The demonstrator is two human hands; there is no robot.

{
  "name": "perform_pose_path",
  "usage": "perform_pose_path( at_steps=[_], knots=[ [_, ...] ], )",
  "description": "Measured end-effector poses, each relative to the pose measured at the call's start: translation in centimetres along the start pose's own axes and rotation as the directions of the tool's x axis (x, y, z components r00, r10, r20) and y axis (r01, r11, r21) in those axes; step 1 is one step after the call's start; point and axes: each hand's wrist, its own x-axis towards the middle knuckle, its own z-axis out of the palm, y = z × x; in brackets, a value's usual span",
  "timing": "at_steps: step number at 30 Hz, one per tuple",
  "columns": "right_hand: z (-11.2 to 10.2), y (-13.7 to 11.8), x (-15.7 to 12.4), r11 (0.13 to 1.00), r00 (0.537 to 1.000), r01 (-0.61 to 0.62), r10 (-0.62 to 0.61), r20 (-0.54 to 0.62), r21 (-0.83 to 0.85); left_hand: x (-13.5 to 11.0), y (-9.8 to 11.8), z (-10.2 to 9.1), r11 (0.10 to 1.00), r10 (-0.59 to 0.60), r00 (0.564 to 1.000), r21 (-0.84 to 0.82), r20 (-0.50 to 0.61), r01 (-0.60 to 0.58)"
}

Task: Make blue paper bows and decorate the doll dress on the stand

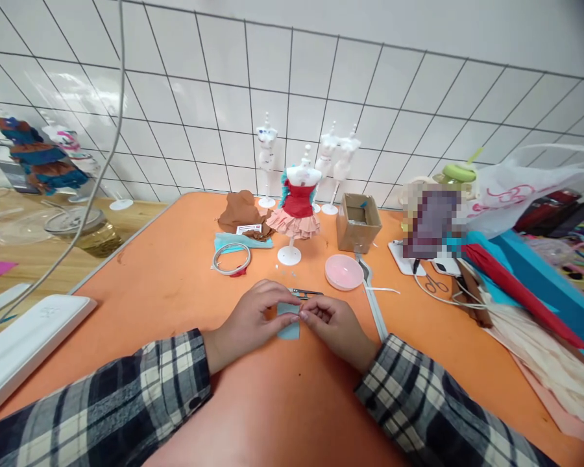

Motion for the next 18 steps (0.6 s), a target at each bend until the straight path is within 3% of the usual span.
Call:
perform_pose_path(
  at_steps=[4, 13, 18],
  knots=[
    [-0.16, -0.07, -0.12, 0.999, 1.000, -0.008, 0.008, 0.005, -0.054, 0.03, 0.00, -0.01, 0.998, 0.056, 0.998, 0.018, 0.002, -0.056],
    [-0.25, -0.15, -0.11, 1.000, 1.000, 0.008, -0.008, -0.023, -0.023, -0.10, 0.07, -0.05, 0.993, -0.105, 0.994, -0.063, -0.030, 0.102],
    [-0.33, -0.28, -0.25, 0.999, 1.000, 0.028, -0.028, -0.007, -0.025, -0.07, 0.42, -0.20, 0.997, -0.065, 0.997, -0.044, 0.040, 0.067]
  ],
)
